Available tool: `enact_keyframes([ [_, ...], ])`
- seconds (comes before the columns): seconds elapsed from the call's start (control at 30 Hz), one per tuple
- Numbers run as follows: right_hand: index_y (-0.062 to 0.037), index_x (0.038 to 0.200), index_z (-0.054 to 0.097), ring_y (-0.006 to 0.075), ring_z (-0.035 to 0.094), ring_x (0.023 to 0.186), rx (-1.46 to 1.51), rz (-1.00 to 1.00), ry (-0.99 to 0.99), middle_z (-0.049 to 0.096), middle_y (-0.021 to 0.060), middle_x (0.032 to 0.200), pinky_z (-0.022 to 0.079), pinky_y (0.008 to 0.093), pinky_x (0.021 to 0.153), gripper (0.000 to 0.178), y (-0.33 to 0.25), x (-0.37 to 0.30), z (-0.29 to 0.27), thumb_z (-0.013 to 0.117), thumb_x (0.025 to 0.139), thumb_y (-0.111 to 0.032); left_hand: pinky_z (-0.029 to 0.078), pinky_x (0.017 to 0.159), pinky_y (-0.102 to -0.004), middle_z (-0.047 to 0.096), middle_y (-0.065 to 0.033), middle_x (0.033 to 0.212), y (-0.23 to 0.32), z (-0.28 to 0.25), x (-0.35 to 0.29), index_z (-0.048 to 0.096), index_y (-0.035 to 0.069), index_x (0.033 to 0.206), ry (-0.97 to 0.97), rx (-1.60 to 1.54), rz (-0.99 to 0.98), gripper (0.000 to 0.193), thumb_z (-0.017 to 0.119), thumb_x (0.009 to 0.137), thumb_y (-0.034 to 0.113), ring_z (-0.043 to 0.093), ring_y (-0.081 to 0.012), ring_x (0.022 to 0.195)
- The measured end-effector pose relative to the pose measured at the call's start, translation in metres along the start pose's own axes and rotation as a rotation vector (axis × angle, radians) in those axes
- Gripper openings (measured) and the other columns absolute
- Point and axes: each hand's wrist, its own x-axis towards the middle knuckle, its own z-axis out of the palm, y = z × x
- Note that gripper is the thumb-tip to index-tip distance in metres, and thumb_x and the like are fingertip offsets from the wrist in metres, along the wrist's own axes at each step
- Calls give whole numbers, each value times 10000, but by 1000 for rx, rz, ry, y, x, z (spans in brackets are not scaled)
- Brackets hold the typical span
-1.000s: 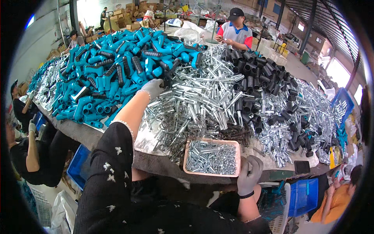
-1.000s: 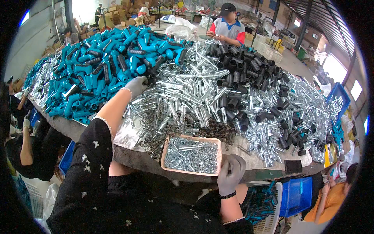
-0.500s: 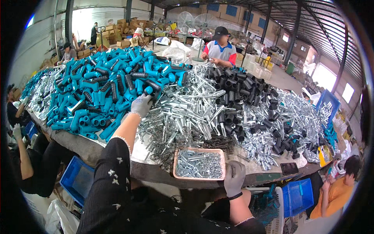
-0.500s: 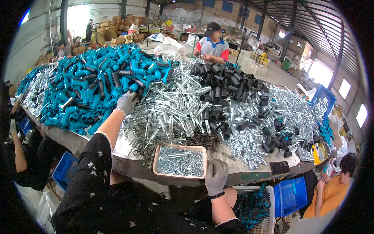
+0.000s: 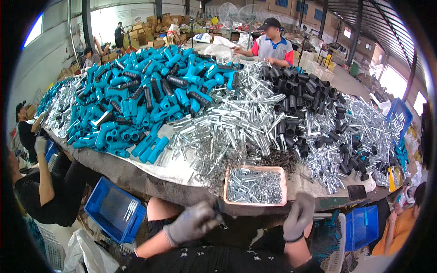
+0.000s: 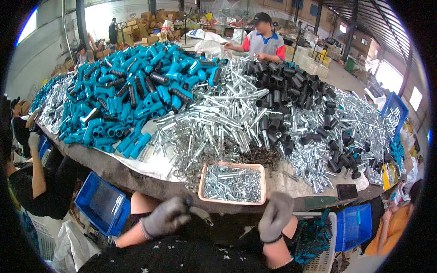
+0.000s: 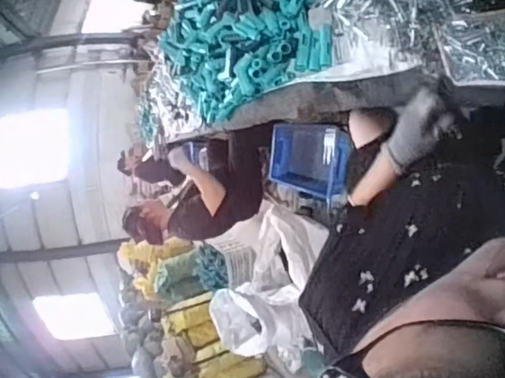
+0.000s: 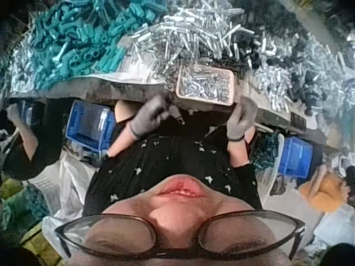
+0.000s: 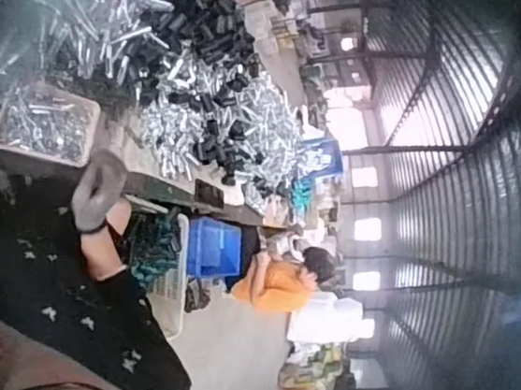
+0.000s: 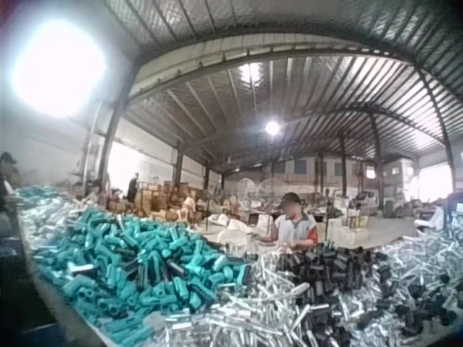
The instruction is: The person assembles tools by hand, fitting metal rods, springs, and pins into sleeves, then attaching plastic handle casings over the mechanisms.
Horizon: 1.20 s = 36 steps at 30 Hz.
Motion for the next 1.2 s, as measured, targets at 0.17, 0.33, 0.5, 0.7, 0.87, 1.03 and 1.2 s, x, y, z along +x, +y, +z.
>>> enact_keyframes([
  [0.17,-38,1175,652,339,649,989,286,-113,-875,676,176,1104,516,406,871,387,-71,10,10,754,844,-212,516,649,-423,581,-119,880,-2,30,-10,569,76,998,-336,193,71,234,690,897,249,654,-309,814],
  [0.33,-30,1204,639,305,702,950,437,243,-1029,704,172,1053,555,358,825,467,-56,-21,10,810,828,-247,523,618,-401,611,-91,903,13,24,7,602,105,1178,-346,344,224,394,706,858,309,653,-270,746],
  [0.5,13,1183,625,167,660,979,725,781,-913,695,117,1085,519,300,868,439,-50,-38,-2,819,833,-166,544,714,-398,650,-104,1034,16,24,-1,629,81,1208,-137,246,143,485,787,794,278,669,-285,831],
  [0.7,17,1179,609,149,628,962,516,500,-958,676,108,1078,502,296,879,429,-56,-39,-8,814,833,-134,549,779,-398,654,-137,1072,26,29,-9,649,61,1167,-51,133,131,467,824,766,225,670,-316,933],
  [0.87,-25,1208,620,317,661,1008,314,217,-1012,667,171,1116,516,383,896,445,-60,-37,-11,785,847,-226,526,748,-386,668,-120,937,26,39,-7,677,62,1148,-74,90,96,475,856,735,214,660,-284,839],
  [1.03,-66,1268,573,370,628,1028,292,73,-946,645,182,1116,500,442,897,476,-41,-52,-11,718,889,-315,535,781,-410,692,-159,1010,27,41,-1,669,43,1124,-136,72,22,439,836,745,187,670,-331,883],
  [1.2,-30,1179,609,351,623,976,333,80,-662,623,167,1058,502,418,863,449,-25,-44,-36,799,806,-192,533,777,-337,657,-154,1047,19,51,-3,637,-20,1179,-12,-164,-237,398,752,805,56,664,-247,903],
])
